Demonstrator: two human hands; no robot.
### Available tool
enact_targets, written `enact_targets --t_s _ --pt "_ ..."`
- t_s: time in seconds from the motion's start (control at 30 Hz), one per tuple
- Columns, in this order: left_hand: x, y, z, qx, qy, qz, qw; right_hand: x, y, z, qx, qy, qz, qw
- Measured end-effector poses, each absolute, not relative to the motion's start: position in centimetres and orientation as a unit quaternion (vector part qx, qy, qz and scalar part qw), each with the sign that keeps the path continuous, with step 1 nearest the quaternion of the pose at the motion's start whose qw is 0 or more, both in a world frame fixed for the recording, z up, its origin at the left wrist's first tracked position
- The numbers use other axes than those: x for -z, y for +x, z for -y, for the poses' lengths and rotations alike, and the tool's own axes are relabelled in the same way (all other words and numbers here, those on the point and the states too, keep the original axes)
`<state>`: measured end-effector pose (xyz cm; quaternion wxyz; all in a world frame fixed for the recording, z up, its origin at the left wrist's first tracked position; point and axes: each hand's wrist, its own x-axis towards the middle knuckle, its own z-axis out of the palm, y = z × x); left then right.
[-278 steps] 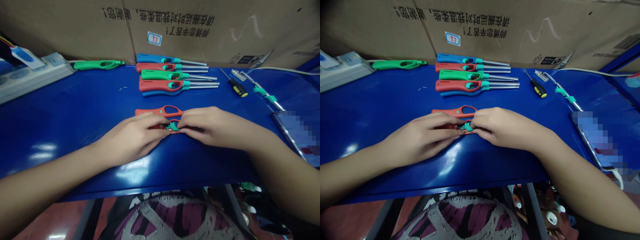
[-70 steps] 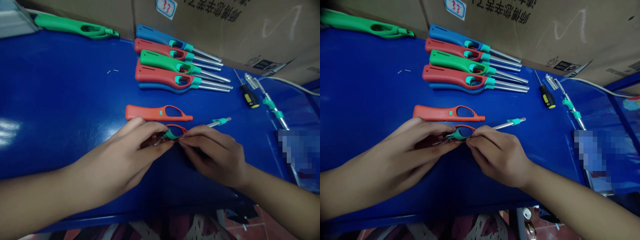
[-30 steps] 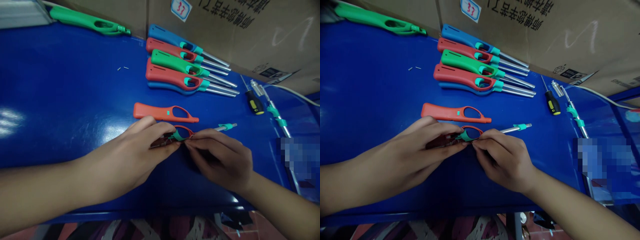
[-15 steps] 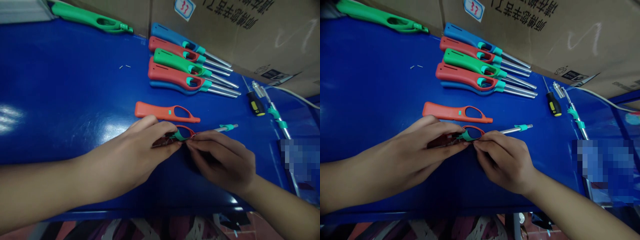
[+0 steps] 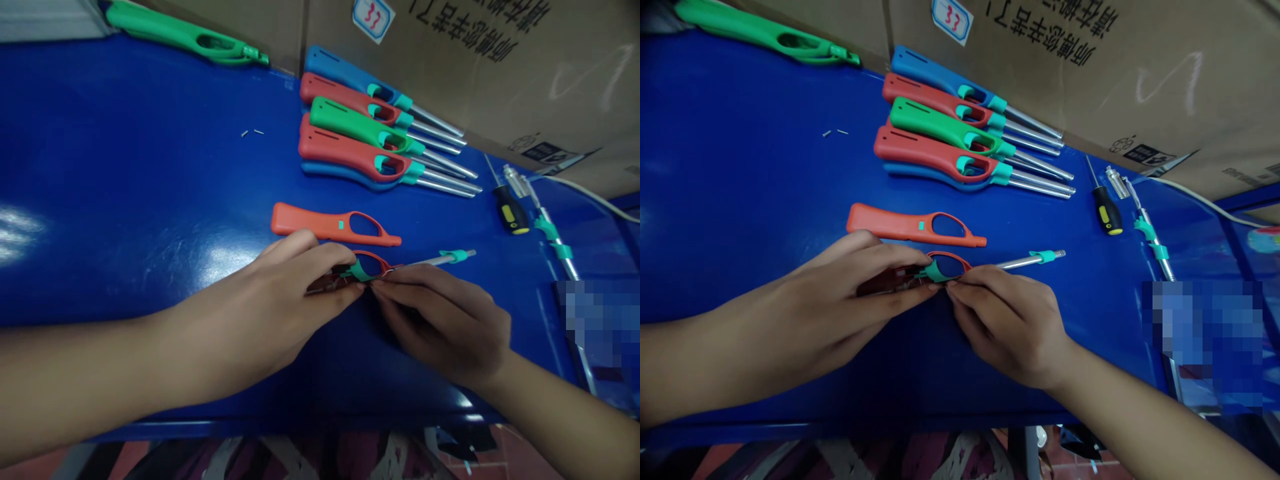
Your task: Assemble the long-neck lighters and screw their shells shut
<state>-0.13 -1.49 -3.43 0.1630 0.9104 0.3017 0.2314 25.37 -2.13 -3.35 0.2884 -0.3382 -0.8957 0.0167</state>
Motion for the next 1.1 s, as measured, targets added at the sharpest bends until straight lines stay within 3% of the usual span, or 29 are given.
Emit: enact_targets --t_s 0.57,1.1 --pt "3.38 0.09 1.50 -0.221 0.908 -0.310 0.176 3.13 25.33 2.62 0.009 -0.360 0.891 0.275" --pt "3.47 -0.03 1.53 -0.228 0.908 -0.309 0.164 2.84 24.91 2.33 -0.055 -0.376 0.883 0.274"
